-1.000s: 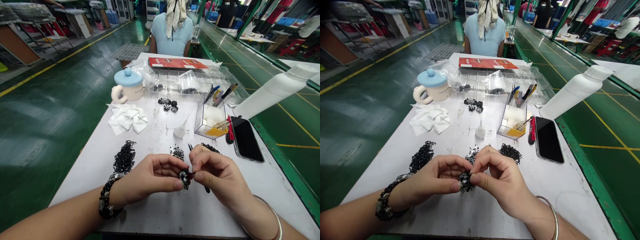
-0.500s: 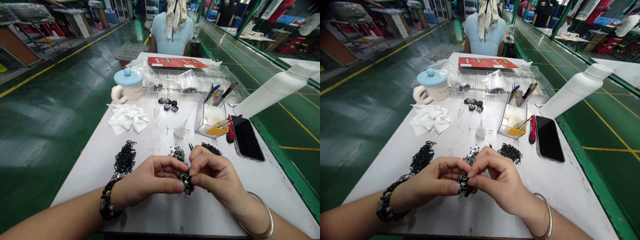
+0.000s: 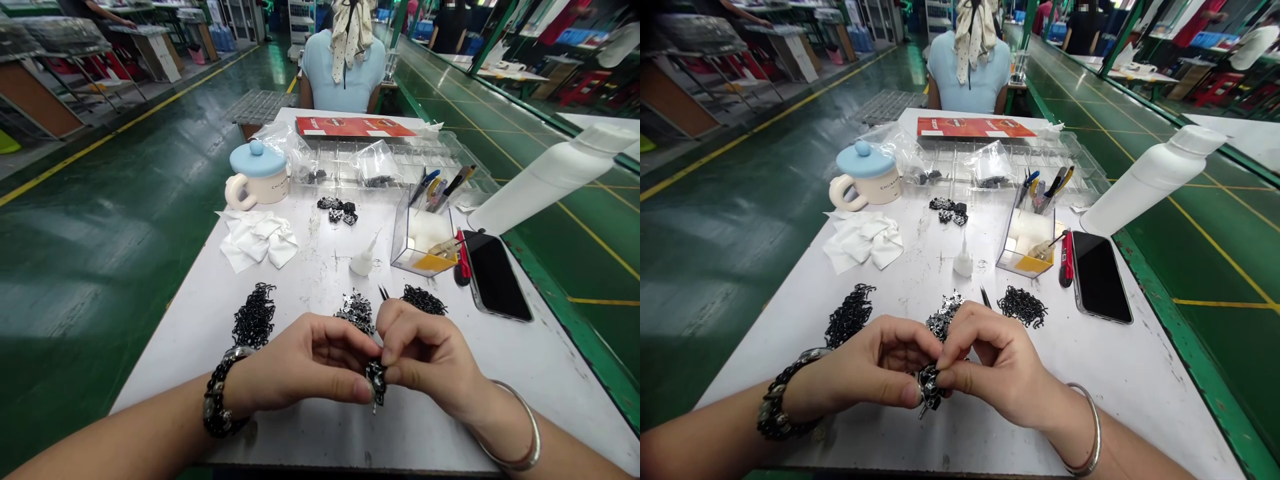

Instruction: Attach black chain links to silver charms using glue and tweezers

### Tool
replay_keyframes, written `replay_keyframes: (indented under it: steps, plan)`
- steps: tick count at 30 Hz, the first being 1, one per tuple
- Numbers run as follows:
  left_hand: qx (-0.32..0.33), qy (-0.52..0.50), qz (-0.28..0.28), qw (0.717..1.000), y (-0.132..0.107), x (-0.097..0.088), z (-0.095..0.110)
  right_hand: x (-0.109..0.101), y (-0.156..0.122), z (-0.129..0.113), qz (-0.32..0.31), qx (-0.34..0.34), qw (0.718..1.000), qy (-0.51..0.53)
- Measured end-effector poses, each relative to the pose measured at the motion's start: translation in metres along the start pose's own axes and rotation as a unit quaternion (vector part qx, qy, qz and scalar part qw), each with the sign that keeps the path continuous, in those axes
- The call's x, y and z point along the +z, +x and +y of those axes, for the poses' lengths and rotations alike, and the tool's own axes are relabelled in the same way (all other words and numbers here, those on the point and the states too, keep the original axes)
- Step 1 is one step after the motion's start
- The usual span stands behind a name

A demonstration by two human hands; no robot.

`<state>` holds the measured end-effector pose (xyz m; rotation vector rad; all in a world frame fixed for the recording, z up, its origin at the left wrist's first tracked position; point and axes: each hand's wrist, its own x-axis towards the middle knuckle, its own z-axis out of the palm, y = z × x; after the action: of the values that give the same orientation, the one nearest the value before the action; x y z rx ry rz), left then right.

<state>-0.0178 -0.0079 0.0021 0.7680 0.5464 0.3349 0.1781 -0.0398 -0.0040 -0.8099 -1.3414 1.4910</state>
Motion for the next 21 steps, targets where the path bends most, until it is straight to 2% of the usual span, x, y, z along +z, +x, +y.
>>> replay_keyframes:
  steps: [6,11,21]
  plan:
    - [0.024,0.042,0.013,0.999,-0.0018,0.0027,0.001,-0.0029,-0.0004,-0.0033,-0.033,0.041,0.999,0.013]
    - [0.03,0.071,0.0,0.997,-0.0019,0.0025,0.0013,-0.004,-0.0011,-0.0052,-0.056,0.051,0.997,0.022]
    - [0.04,0.071,-0.009,0.997,-0.0013,0.0025,0.0004,-0.0055,-0.0018,-0.0024,-0.075,0.076,0.992,0.062]
